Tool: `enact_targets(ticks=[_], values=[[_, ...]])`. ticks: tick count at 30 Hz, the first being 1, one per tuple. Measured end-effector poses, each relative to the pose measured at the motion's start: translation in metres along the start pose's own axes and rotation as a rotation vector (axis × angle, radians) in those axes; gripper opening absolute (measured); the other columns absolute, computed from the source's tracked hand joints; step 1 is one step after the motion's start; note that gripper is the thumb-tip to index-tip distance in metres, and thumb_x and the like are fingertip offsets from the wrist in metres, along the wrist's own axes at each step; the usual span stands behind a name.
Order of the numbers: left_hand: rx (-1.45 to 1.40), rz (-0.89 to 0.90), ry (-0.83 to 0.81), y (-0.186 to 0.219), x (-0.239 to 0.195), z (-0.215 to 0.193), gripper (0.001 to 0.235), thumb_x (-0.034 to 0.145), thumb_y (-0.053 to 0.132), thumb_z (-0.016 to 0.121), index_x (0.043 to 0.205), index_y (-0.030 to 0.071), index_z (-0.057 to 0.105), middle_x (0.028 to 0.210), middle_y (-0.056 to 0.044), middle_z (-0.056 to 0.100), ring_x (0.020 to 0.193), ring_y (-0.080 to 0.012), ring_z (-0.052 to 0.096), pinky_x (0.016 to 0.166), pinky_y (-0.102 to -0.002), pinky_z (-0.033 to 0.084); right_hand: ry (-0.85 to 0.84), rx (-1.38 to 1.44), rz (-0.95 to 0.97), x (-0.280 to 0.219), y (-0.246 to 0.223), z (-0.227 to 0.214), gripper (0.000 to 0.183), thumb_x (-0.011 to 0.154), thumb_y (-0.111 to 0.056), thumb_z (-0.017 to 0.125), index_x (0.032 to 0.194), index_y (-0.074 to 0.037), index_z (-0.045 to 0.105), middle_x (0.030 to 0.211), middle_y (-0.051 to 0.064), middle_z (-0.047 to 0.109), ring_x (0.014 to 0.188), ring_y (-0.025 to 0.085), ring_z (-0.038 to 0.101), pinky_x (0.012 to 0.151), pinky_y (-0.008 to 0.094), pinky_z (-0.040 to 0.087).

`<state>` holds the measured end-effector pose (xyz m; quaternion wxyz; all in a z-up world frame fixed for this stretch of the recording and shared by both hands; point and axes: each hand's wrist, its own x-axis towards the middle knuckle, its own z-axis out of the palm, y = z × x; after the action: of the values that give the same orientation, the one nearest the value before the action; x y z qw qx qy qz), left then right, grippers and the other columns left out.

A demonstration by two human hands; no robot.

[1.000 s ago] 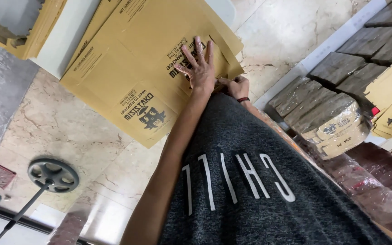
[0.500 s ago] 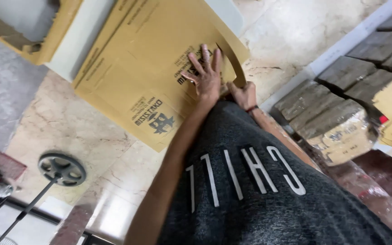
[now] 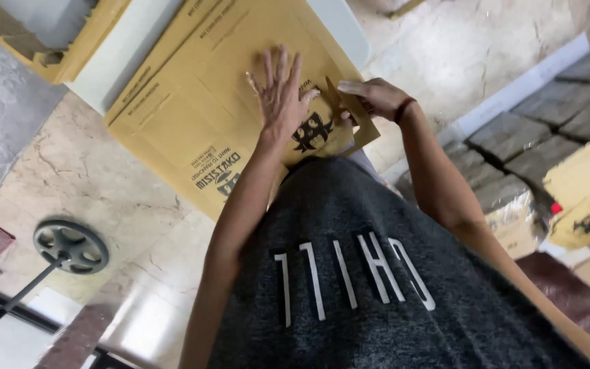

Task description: Picking up pre-cut cardboard sheets, removing waste material from the cutouts, and folding them into boxes.

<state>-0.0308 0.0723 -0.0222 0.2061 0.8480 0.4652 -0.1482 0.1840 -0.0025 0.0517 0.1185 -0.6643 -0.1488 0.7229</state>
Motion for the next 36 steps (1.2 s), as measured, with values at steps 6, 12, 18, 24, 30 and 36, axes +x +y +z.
enact_targets(ticks=[6,12,18,24,30,36], values=[[-0.046,-0.205,-0.184,0.0,0.035,0.022,0.145,0.074,0.072,0.094,0.166,0.029,-0.01,0.159,-0.011,-0.035,0.143,-0.0521,-0.028,0.098,-0.093,0.016,0.027,0.227,-0.029,0.054,-0.021,0.032,0.037,0.114,-0.027,0.05,0.098,-0.002,0.071,0.08,0.013,0.076,0.048,0.011,0.057,0.041,0.023,0.043],[-0.198,-0.259,-0.338,0.02,0.015,-0.024,0.122,0.086,0.023,0.086,0.166,0.03,-0.006,0.163,-0.008,-0.032,0.144,-0.0489,-0.032,0.101,-0.091,0.009,0.259,-0.013,-0.13,0.017,-0.023,0.06,0.048,0.108,-0.045,0.054,0.088,-0.006,0.075,0.061,0.007,0.069,0.035,0.009,0.044,0.036,0.023,0.032],[-0.075,-0.113,0.141,0.001,0.026,-0.024,0.061,0.088,0.043,0.078,0.14,0.024,0.051,0.151,-0.013,0.044,0.138,-0.0342,0.043,0.105,-0.085,0.025,-0.067,0.359,0.008,0.072,-0.019,0.016,0.025,0.109,-0.018,0.056,0.097,0.004,0.059,0.076,0.016,0.065,0.066,0.032,0.069,0.058,0.042,0.062],[-0.416,-0.605,-0.241,0.025,0.058,-0.03,0.137,0.092,0.057,0.087,0.159,0.019,-0.026,0.162,-0.015,-0.038,0.147,-0.0601,-0.025,0.102,-0.088,0.02,0.146,0.185,-0.05,0.059,-0.013,0.037,0.036,0.11,-0.027,0.059,0.089,0.001,0.066,0.067,0.017,0.071,0.039,0.011,0.051,0.037,0.026,0.039],[-0.57,-0.676,-0.23,0.028,0.066,-0.04,0.137,0.089,0.037,0.094,0.159,0.022,-0.023,0.166,-0.009,-0.033,0.144,-0.0573,-0.033,0.097,-0.092,0.007,0.482,-0.354,-0.584,0.084,0.023,0.071,0.047,0.113,-0.027,0.048,0.071,-0.009,0.057,0.052,0.004,0.063,0.045,0.015,0.068,0.043,0.029,0.05],[-0.605,-0.583,-0.277,0.023,0.055,-0.049,0.121,0.1,0.035,0.08,0.158,0.026,-0.026,0.167,-0.006,-0.033,0.144,-0.0573,-0.034,0.098,-0.091,0.01,0.178,0.071,0.028,0.058,-0.018,0.034,0.049,0.111,-0.048,0.044,0.086,-0.009,0.057,0.07,0.007,0.07,0.06,0.019,0.072,0.075,0.034,0.064]])
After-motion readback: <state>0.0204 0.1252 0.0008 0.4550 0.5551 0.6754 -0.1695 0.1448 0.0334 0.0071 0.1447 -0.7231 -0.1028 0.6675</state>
